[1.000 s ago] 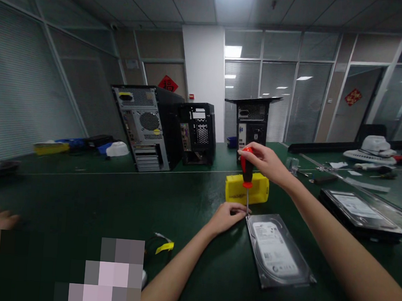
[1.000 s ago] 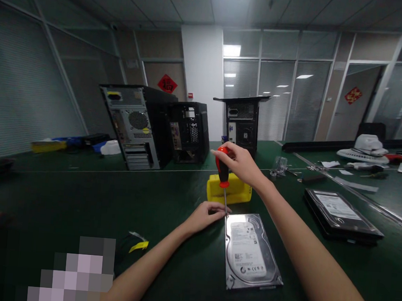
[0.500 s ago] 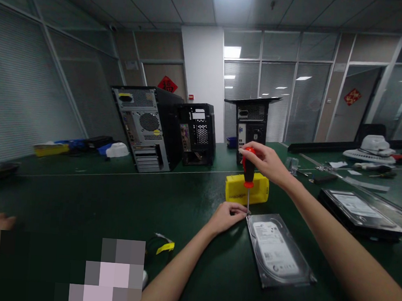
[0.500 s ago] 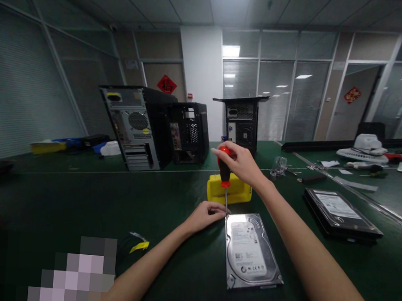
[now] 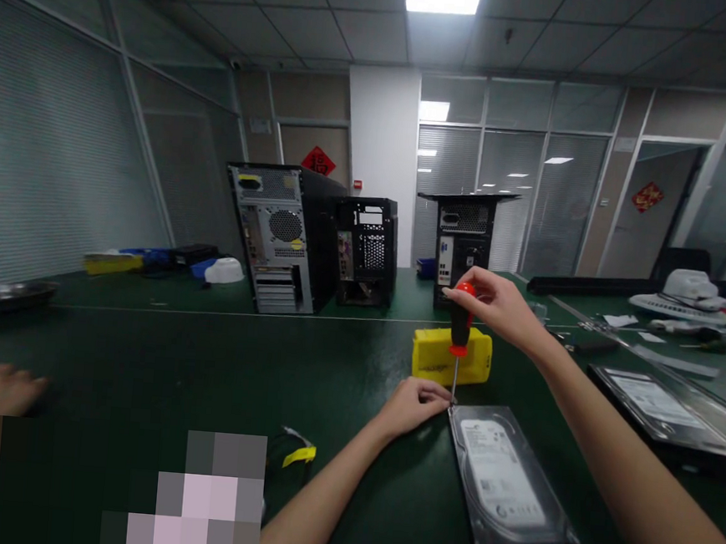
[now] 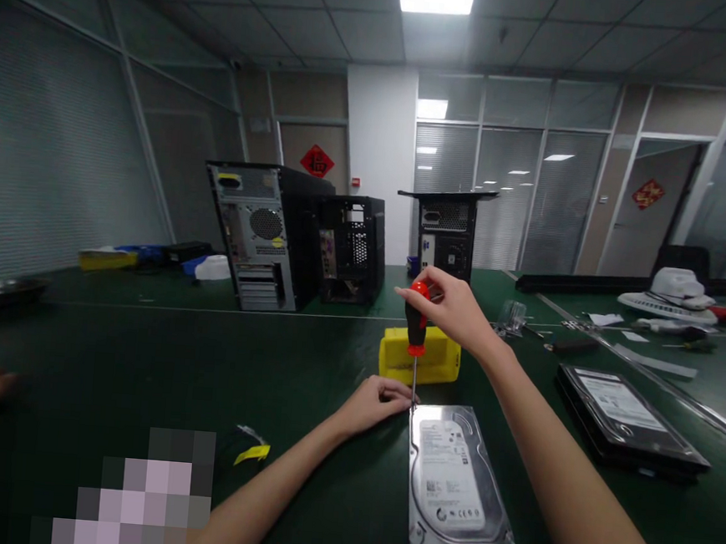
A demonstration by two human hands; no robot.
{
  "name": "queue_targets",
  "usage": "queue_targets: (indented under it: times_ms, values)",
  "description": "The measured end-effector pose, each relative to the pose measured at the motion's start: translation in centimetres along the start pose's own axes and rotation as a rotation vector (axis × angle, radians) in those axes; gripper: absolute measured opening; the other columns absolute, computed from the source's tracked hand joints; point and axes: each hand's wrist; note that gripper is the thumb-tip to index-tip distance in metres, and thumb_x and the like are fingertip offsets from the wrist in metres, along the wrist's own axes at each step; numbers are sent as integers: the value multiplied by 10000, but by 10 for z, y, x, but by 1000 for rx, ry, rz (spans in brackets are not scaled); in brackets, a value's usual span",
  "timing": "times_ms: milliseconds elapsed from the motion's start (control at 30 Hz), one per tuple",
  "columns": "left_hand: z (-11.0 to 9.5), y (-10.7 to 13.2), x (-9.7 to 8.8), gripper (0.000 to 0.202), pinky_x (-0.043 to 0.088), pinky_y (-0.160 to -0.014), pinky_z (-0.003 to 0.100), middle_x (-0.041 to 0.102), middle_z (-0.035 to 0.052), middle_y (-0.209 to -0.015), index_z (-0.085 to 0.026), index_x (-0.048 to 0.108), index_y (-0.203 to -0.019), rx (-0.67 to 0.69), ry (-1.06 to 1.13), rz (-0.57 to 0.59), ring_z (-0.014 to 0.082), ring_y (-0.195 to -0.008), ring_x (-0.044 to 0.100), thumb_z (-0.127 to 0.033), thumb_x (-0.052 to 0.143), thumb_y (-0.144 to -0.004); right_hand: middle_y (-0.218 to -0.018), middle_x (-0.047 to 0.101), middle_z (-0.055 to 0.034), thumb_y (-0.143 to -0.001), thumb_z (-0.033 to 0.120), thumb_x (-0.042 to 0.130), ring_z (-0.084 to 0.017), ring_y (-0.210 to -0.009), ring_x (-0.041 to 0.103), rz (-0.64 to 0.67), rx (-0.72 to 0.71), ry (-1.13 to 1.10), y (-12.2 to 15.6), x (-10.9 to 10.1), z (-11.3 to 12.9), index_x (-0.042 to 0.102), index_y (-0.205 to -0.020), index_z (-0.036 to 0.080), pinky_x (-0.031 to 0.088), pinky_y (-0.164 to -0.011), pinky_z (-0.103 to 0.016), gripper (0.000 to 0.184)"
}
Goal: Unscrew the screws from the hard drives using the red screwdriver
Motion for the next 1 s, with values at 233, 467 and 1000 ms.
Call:
queue_targets:
  times_ms: [233, 467, 1000]
  values:
    - [2, 1, -1, 319, 460, -761, 267, 679, 86, -895, -101, 653, -940, 9, 9, -6, 175, -808, 624, -316, 530, -738, -835, 631, -37, -813, 422, 474, -166, -719, 587, 28, -54, 52, 1, 1, 1, 605, -927, 187, 462, -633, -269, 293]
    - [4, 0, 1, 314, 451, -762, 262, 677, 75, -895, -110, 656, -937, 24, -11, -8, 170, -811, 616, -313, 512, -746, -1006, 640, -47, -874, 344, 381, -202, -956, 567, 71, -106, -45, 1, -3, 5, 622, -1041, 213, 420, -833, -336, 322]
    - [1, 0, 3, 310, 424, -701, 234, 671, 48, -868, -141, 655, -953, 39, -121, -48, 151, -768, 595, -313, 473, -770, -783, 589, -19, -796, 384, 514, -141, -719, 560, 36, -9, -204, -2, 7, -6, 513, -872, 186, 455, -633, -262, 212]
Point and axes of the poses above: each hand's wrist, its own y-axis away from the middle knuckle, its own x-axis out of the palm, z = x × y
